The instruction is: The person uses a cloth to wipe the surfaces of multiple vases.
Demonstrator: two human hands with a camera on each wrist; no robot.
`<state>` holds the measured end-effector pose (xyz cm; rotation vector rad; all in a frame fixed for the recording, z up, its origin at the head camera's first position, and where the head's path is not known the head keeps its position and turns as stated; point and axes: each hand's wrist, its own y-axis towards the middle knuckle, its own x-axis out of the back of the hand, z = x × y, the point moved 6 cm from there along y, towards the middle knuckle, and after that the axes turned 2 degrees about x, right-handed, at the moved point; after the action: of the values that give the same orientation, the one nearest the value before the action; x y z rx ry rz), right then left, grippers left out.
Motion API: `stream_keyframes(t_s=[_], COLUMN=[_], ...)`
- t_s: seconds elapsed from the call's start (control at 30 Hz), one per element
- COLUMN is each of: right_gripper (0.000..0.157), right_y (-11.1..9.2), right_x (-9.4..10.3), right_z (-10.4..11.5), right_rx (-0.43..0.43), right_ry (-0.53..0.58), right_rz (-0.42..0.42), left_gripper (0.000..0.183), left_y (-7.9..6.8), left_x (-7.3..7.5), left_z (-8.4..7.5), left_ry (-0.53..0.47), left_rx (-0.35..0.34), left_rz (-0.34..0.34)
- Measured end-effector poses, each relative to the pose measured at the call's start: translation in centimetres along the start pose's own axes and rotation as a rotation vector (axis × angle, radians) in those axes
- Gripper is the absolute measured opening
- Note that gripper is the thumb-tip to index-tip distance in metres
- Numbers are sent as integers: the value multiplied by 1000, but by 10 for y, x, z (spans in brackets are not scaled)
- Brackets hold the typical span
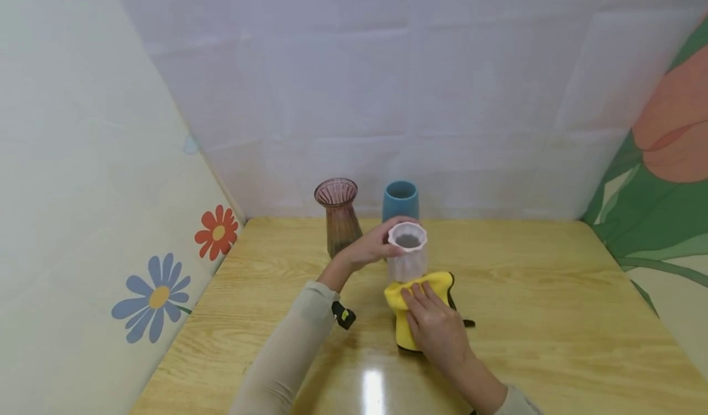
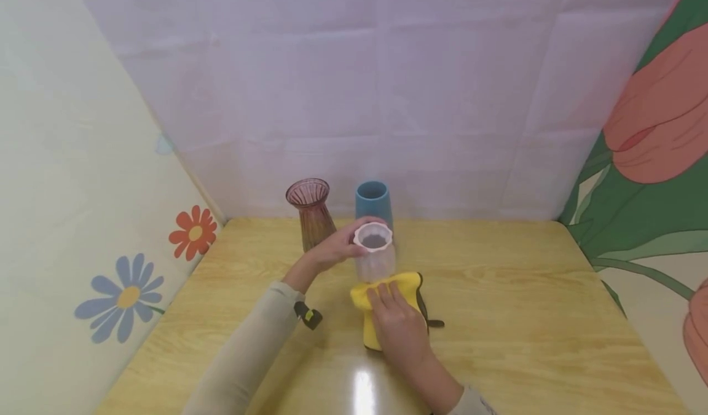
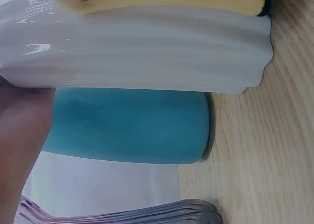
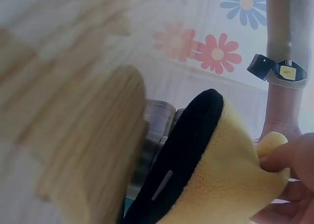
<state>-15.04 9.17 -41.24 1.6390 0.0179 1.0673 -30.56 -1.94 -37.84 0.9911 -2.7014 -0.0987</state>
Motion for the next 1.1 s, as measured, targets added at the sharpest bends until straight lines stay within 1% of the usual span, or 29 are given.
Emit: stream_keyframes(t_s=[0.3, 0.4, 0.47, 0.57, 0.67, 0.73, 0.83, 0.93, 1.0, 1.03, 1.1], right_gripper=[42, 41, 40, 38, 36, 35, 35, 37, 38, 37, 31], right_y=[-1, -1, 0, -1, 0, 0, 0, 2, 4, 6, 9], right_x=[-4, -5, -6, -8, -8, -5, 4, 18, 30, 35, 45], right_z=[2, 3, 2, 1, -1, -3, -8, -14, -19, -22, -26], right_rx=[-10, -19, -27, -48, -66, -76, -82, -69, -43, -32, -13], right_ry=[1, 8, 15, 25, 37, 56, 100, 158, 187, 197, 205], right_rz=[62, 78, 95, 143, 199, 218, 190, 102, 36, 8, -34], left_gripper=[120, 114, 107, 102, 106, 110, 108, 100, 92, 88, 81], left_y=[-1, -1, -1, -2, -4, -5, -7, -11, -13, -14, -16], left_x=[0, 1, 4, 7, 9, 10, 9, 8, 6, 6, 5], left_z=[1, 2, 3, 4, 2, 0, -3, -6, -7, -8, -10], left_ry=[-10, -20, -28, -41, -44, -43, -56, -70, -54, -32, 22], left_rx=[18, 22, 20, 25, 36, 39, 22, 2, -3, 2, 20], left_rz=[4, 9, 19, 31, 43, 56, 78, 67, 27, -4, -76])
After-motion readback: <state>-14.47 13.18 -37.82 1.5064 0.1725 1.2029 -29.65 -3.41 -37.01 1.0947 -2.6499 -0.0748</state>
